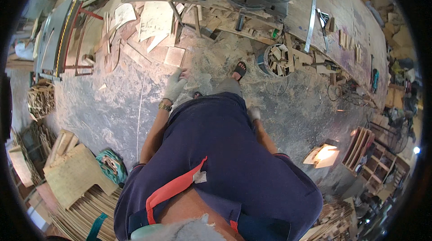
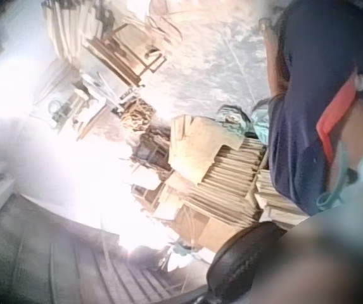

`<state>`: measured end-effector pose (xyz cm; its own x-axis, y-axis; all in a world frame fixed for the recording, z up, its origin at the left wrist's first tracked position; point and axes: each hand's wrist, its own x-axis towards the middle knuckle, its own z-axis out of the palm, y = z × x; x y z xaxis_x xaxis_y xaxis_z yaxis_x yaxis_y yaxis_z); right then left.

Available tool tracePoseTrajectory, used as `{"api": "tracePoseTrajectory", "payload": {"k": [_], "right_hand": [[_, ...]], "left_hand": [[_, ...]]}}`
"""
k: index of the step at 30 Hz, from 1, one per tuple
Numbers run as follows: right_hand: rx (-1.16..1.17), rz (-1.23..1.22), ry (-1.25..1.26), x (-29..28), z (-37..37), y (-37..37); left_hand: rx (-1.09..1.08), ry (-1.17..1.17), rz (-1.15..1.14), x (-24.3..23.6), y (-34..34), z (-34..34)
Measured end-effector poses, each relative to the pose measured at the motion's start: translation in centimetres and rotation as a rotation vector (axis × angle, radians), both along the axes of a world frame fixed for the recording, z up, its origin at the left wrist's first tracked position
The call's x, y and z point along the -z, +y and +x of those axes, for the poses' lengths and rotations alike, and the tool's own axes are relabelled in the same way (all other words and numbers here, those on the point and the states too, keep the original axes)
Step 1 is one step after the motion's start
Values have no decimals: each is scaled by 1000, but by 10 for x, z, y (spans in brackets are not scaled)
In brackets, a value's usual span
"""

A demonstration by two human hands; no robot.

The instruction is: The person repeatedly places small wooden pieces on a miter saw, lowers the blade to cut them, and removes the cut pieces. The process is repeated multiple times with different pieces of wood.

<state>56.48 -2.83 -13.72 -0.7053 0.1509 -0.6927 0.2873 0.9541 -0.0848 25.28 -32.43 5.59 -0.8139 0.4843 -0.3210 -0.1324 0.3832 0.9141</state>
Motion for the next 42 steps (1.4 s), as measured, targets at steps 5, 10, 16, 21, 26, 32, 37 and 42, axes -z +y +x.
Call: {"api": "tracePoseTrajectory", "payload": {"k": [5,10,16,21,26,32,37,42], "right_hand": [[712,-282,-184,-1,34,-33],[617,-278,-217,-3,15,-34],[-251,-33,-194,20,-59,-14],[1185,-527,270,-28,-223,46],[1100,-431,426,-81,-296,51],[624,-246,292,-29,-250,27],[559,-233,-74,-19,-142,42],[799,-291,-195,-45,-130,60]], "left_hand": [[-234,-32,-190,31,-122,34],[-390,-157,-173,60,-187,78],[-498,-270,-31,70,-175,82],[-478,-164,-43,54,-153,57],[-474,-147,-80,47,-148,32],[-516,-159,-96,60,-140,0],[-538,-108,-114,68,-104,-37],[-343,-4,-193,48,-35,-100]]}}
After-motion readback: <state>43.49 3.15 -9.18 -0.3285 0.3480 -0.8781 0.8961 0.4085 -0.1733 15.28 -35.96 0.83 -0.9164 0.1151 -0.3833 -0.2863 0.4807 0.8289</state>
